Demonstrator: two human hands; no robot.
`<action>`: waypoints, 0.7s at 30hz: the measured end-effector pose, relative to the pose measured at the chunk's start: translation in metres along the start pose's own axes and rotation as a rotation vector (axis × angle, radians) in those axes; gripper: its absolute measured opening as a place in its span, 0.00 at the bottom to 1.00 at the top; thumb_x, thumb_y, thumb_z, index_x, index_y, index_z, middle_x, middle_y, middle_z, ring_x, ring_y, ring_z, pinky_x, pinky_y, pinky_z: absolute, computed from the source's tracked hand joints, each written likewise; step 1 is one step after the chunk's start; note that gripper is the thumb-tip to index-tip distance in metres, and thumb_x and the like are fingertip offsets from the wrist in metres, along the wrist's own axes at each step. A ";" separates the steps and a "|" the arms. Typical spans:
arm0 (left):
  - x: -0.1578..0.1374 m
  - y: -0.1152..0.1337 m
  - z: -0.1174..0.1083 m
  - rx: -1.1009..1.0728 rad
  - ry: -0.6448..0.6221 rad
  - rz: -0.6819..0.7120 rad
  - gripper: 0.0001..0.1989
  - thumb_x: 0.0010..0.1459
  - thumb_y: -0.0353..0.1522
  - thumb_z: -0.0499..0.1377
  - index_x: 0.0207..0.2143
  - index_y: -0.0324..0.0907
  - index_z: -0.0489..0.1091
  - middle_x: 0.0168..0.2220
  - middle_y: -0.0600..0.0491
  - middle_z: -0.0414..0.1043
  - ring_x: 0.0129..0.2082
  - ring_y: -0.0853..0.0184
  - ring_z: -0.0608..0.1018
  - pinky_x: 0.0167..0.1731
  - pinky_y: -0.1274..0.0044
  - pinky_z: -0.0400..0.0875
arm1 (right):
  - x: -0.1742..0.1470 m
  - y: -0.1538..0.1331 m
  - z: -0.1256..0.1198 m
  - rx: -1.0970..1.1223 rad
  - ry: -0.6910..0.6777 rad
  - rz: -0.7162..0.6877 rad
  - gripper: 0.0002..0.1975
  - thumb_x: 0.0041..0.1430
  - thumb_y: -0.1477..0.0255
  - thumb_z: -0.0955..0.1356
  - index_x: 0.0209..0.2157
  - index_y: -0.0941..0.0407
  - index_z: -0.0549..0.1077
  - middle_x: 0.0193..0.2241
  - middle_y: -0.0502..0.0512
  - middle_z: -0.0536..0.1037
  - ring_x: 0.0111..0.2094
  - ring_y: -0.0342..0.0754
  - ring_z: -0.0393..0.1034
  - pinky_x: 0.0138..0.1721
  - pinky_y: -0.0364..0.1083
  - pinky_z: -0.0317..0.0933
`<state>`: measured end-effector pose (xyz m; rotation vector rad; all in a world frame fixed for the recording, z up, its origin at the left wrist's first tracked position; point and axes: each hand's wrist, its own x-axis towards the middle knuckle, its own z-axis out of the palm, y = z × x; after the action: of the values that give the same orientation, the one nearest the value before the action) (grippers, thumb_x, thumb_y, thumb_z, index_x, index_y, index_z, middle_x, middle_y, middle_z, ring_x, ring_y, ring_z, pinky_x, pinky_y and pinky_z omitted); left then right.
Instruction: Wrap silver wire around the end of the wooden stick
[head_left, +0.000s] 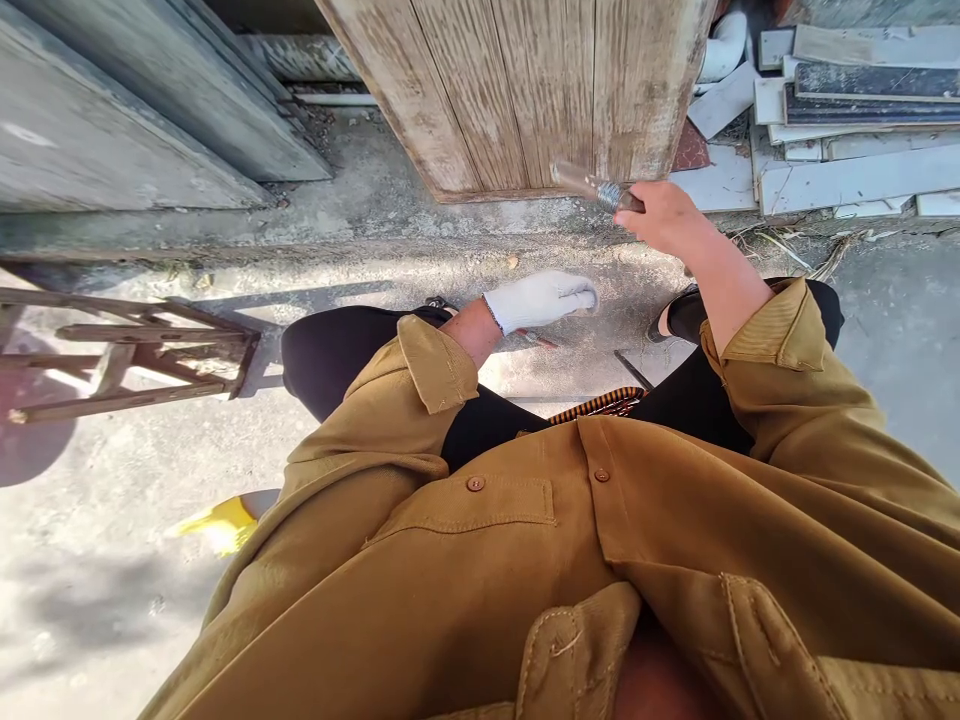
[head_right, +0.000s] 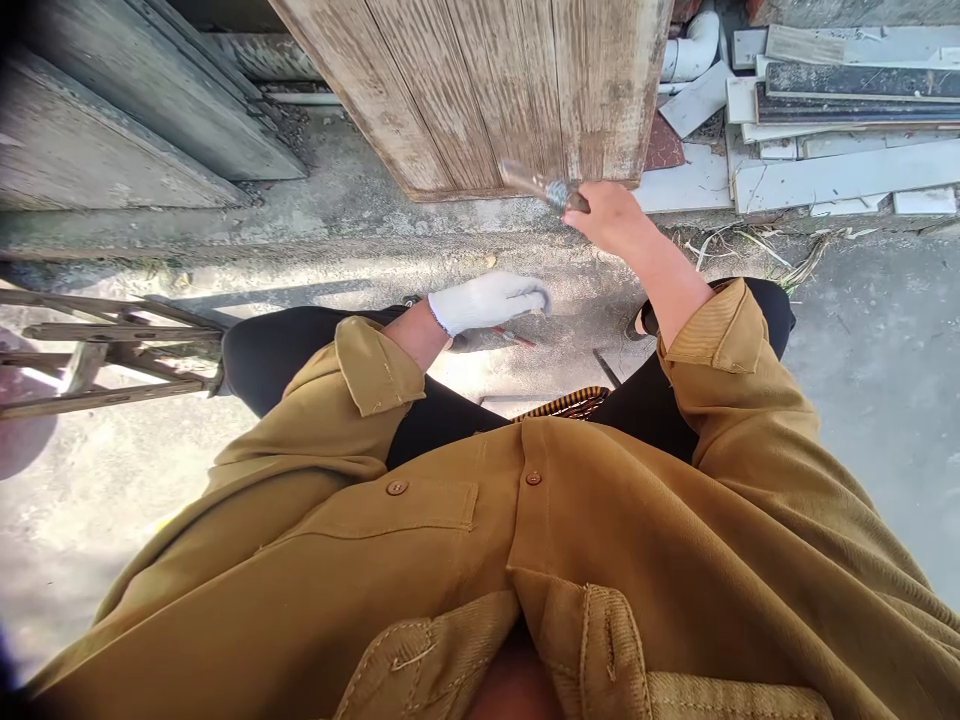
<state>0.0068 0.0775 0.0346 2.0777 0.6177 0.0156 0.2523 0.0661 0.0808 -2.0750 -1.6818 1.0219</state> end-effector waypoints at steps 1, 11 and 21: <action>0.000 0.000 -0.001 0.010 0.006 -0.001 0.13 0.65 0.36 0.57 0.38 0.45 0.83 0.33 0.54 0.82 0.32 0.67 0.78 0.37 0.77 0.71 | 0.002 0.001 0.001 -0.146 -0.006 -0.009 0.08 0.71 0.72 0.73 0.37 0.55 0.71 0.33 0.59 0.76 0.42 0.56 0.72 0.47 0.53 0.64; -0.005 -0.001 -0.021 -0.028 0.174 -0.119 0.15 0.69 0.37 0.54 0.35 0.39 0.76 0.30 0.53 0.75 0.32 0.68 0.74 0.39 0.76 0.69 | -0.021 -0.016 0.018 -0.401 -0.838 -0.109 0.11 0.69 0.81 0.75 0.30 0.60 0.78 0.21 0.49 0.74 0.24 0.42 0.64 0.30 0.46 0.53; 0.004 -0.017 -0.016 -0.205 0.152 -0.200 0.13 0.69 0.37 0.55 0.35 0.40 0.75 0.25 0.54 0.69 0.25 0.69 0.69 0.30 0.76 0.65 | -0.023 -0.017 -0.010 -0.011 -0.744 -0.152 0.11 0.67 0.82 0.76 0.30 0.58 0.79 0.22 0.45 0.75 0.24 0.39 0.67 0.30 0.41 0.58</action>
<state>-0.0011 0.0987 0.0294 1.8207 0.8778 0.1187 0.2454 0.0514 0.1063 -1.6195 -2.1118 1.8798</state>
